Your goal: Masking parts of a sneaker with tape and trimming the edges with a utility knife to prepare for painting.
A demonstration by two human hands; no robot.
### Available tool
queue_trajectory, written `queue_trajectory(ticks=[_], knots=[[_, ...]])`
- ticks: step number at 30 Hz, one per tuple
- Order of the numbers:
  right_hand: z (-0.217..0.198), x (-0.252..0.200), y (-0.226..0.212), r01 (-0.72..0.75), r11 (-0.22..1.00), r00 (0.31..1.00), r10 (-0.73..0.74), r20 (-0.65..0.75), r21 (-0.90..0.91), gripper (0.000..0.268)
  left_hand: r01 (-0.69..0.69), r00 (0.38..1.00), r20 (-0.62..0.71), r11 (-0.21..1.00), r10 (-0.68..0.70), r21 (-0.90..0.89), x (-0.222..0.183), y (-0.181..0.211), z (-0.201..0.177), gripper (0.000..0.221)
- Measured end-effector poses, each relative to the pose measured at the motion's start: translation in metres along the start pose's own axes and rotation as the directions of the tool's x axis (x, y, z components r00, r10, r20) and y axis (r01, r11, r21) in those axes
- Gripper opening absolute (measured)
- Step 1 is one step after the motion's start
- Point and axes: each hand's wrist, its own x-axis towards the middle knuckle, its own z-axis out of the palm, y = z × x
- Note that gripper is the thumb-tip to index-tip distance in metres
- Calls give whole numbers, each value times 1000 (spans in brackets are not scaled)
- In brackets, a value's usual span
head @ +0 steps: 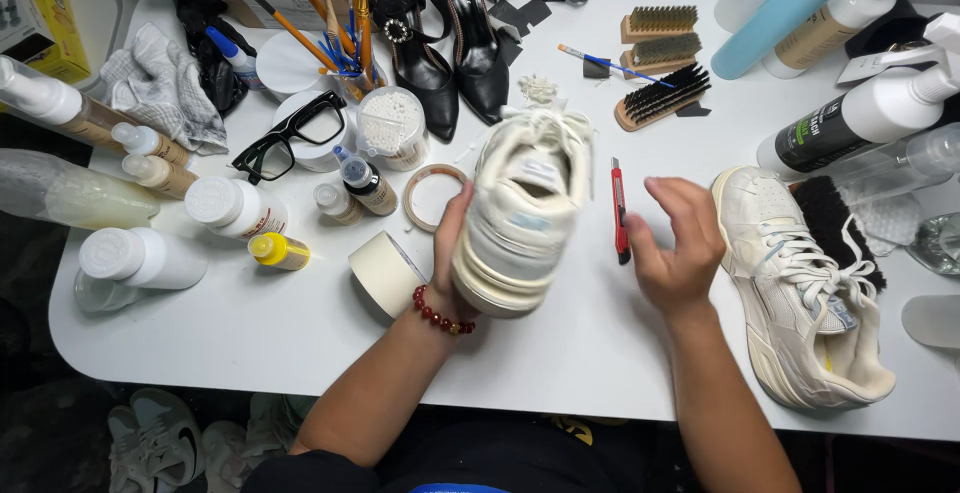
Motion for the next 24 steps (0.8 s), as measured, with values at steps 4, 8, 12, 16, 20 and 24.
queue_trajectory(ticks=[4, 8, 12, 16, 20, 24], knots=[[-28, 12, -62, 157, 951, 986, -137, -93, 266, 47, -223, 948, -51, 773, 313, 594, -5, -14, 58, 69], [-37, -22, -62, 21, 884, 990, -83, 112, 467, 49, -283, 896, 47, 489, 441, 825, -13, -22, 60, 78], [-41, -39, -66, -292, 789, 933, 111, 341, 540, 58, -354, 868, 192, 300, 458, 886, -23, -26, 79, 81], [-44, -45, -78, -549, 601, 814, 227, 534, 581, 55, -291, 873, 184, 179, 452, 940, -36, -29, 74, 79], [-41, -71, -80, -710, 378, 700, 288, 653, 594, 46, -236, 868, 234, -52, 438, 970, -57, -26, 69, 77], [-37, -125, -71, -694, 364, 720, 324, 614, 621, 46, -61, 934, 101, -128, 343, 990, -98, -19, 86, 74]])
